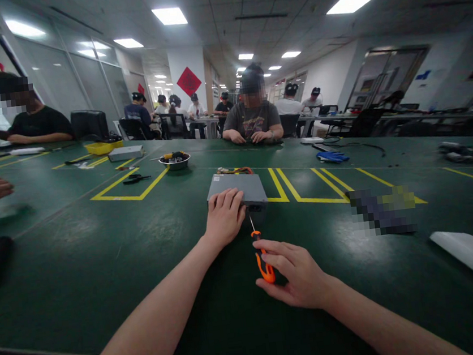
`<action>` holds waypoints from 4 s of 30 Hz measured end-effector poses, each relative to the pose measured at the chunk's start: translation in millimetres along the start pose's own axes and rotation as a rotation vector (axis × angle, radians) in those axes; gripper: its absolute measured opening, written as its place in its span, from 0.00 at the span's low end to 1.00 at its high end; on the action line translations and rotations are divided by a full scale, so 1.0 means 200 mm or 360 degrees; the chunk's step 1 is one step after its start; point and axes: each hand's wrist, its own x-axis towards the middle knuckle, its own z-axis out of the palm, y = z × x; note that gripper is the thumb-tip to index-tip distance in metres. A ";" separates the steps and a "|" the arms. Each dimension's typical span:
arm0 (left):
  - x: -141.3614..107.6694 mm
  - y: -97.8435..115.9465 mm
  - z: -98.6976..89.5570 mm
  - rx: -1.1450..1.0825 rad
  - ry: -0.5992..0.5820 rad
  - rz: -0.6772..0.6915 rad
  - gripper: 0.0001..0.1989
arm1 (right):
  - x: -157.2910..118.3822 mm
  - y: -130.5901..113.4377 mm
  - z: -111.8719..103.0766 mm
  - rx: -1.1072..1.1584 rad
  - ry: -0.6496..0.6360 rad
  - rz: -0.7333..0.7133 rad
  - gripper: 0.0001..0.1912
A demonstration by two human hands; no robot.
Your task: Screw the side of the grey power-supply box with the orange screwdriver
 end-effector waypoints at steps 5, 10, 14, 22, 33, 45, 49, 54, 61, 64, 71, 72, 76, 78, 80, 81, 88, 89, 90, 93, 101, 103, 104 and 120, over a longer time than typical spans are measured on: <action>0.00 0.00 0.00 -0.0006 -0.0010 -0.0004 0.18 | 0.00 -0.01 -0.02 0.0047 -0.0119 0.0066 0.17; 0.00 0.00 0.00 -0.0023 -0.0015 -0.0004 0.18 | 0.00 -0.01 -0.01 -0.0029 -0.0174 -0.0011 0.17; 0.00 0.00 -0.01 -0.0039 -0.0026 -0.0009 0.19 | 0.00 0.00 0.01 0.0008 -0.0043 0.0022 0.15; 0.00 0.00 -0.01 -0.0070 -0.0007 -0.0024 0.19 | 0.01 -0.02 -0.01 -0.0007 -0.0280 0.0049 0.19; 0.00 0.01 -0.01 -0.0058 -0.0008 -0.0049 0.18 | 0.00 0.00 0.00 -0.0058 -0.0314 0.0102 0.21; 0.00 0.01 -0.01 -0.0069 -0.0009 -0.0035 0.18 | -0.02 0.06 -0.14 -0.0242 0.0150 -0.0148 0.15; 0.00 0.01 -0.01 -0.0064 -0.0016 -0.0038 0.18 | -0.02 0.08 -0.16 -0.0234 0.0150 -0.0092 0.16; 0.00 0.01 -0.01 -0.0055 -0.0010 -0.0042 0.17 | -0.02 0.09 -0.14 -0.0214 0.0099 -0.0064 0.16; 0.00 0.02 -0.02 -0.0023 -0.0059 -0.0052 0.18 | -0.03 0.10 -0.14 -0.0230 0.0097 -0.0069 0.16; 0.00 0.02 -0.02 -0.0008 -0.0068 -0.0054 0.18 | -0.03 0.10 -0.14 -0.0250 0.0096 -0.0087 0.16; 0.00 0.01 -0.02 -0.0008 -0.0068 -0.0054 0.18 | -0.03 0.09 -0.14 -0.0272 0.0124 -0.0072 0.15; 0.00 0.01 -0.02 -0.0007 -0.0070 -0.0055 0.18 | -0.03 0.09 -0.14 -0.0271 0.0129 -0.0066 0.16; 0.00 0.01 -0.02 -0.0018 -0.0067 -0.0051 0.19 | -0.04 0.10 -0.13 -0.0257 0.0129 -0.0053 0.16; 0.00 0.01 -0.02 -0.0020 -0.0069 -0.0047 0.19 | -0.04 0.10 -0.13 -0.0251 0.0142 -0.0047 0.16; 0.00 0.01 -0.02 -0.0016 -0.0074 -0.0047 0.18 | -0.04 0.10 -0.13 -0.0243 0.0160 -0.0032 0.16; 0.00 0.01 -0.02 -0.0014 -0.0074 -0.0049 0.18 | -0.04 0.10 -0.14 -0.0239 0.0171 -0.0023 0.17; 0.00 0.01 -0.02 -0.0023 -0.0067 -0.0041 0.18 | -0.04 0.10 -0.15 -0.0231 0.0198 0.0008 0.15; 0.00 0.01 -0.02 -0.0026 -0.0067 -0.0041 0.18 | -0.04 0.10 -0.15 -0.0231 0.0200 0.0006 0.15; 0.00 0.01 -0.02 -0.0029 -0.0066 -0.0042 0.18 | -0.04 0.11 -0.14 -0.0232 0.0204 0.0001 0.15; 0.00 0.01 -0.02 -0.0032 -0.0063 -0.0045 0.18 | -0.04 0.11 -0.14 -0.0227 0.0223 -0.0006 0.15; 0.00 0.01 -0.02 -0.0023 -0.0068 -0.0047 0.18 | -0.04 0.10 -0.14 -0.0259 0.0175 -0.0033 0.15; 0.00 0.01 -0.02 -0.0029 -0.0060 -0.0051 0.18 | -0.03 0.09 -0.14 -0.0309 0.0138 -0.0056 0.13; 0.00 0.01 -0.02 -0.0032 -0.0056 -0.0051 0.18 | -0.03 0.09 -0.13 -0.0333 0.0122 -0.0068 0.12; 0.00 0.01 -0.02 -0.0018 -0.0063 -0.0041 0.17 | -0.04 0.04 -0.14 -0.0278 -0.0109 -0.0070 0.17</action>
